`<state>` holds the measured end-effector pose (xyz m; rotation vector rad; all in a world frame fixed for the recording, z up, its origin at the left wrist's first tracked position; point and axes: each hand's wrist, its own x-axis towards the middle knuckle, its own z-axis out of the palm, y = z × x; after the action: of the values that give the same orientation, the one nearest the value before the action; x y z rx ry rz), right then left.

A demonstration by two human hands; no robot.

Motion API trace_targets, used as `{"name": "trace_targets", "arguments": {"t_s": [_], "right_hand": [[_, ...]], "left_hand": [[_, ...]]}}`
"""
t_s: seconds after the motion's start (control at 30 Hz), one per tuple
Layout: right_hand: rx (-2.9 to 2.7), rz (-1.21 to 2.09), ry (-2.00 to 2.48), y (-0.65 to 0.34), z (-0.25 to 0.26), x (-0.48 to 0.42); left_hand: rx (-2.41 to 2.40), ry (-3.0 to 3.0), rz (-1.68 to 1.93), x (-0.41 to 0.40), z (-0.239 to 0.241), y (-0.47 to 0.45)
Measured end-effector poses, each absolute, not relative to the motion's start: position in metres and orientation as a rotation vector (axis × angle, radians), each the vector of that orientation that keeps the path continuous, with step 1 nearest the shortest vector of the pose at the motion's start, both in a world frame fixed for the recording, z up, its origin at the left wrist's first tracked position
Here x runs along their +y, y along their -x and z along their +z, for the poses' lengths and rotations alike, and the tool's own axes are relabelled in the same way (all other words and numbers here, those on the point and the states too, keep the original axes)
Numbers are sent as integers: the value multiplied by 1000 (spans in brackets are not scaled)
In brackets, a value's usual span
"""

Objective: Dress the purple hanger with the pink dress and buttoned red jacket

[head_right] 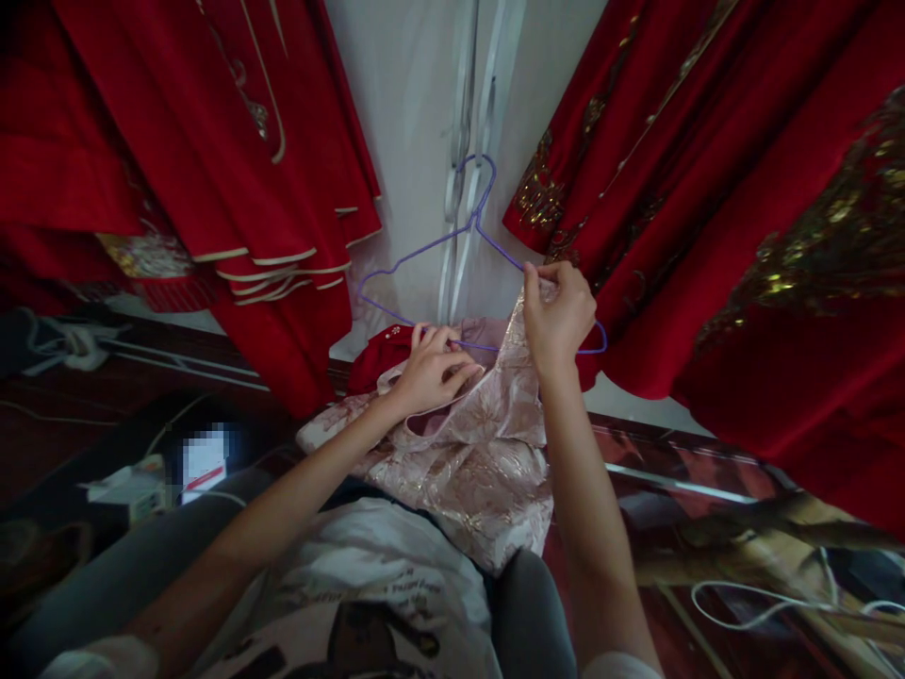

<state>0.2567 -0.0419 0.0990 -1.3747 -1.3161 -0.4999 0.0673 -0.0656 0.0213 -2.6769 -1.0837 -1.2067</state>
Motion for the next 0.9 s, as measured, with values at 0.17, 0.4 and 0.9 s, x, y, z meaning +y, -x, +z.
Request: {"name": "trace_targets", "arguments": {"t_s": [0.17,0.4,0.9], "right_hand": [[-1317,-455,1377,-267,78,-41],[-1357,-436,1406,-287,96,-37],[-1362,-360,1419,-297,111,-38]], "left_hand": [[-1024,2755,-1221,-73,31,-60],[-1289,2454,-1558,-3,21,2],[-1507,2098,-1921,60,6,106]]}}
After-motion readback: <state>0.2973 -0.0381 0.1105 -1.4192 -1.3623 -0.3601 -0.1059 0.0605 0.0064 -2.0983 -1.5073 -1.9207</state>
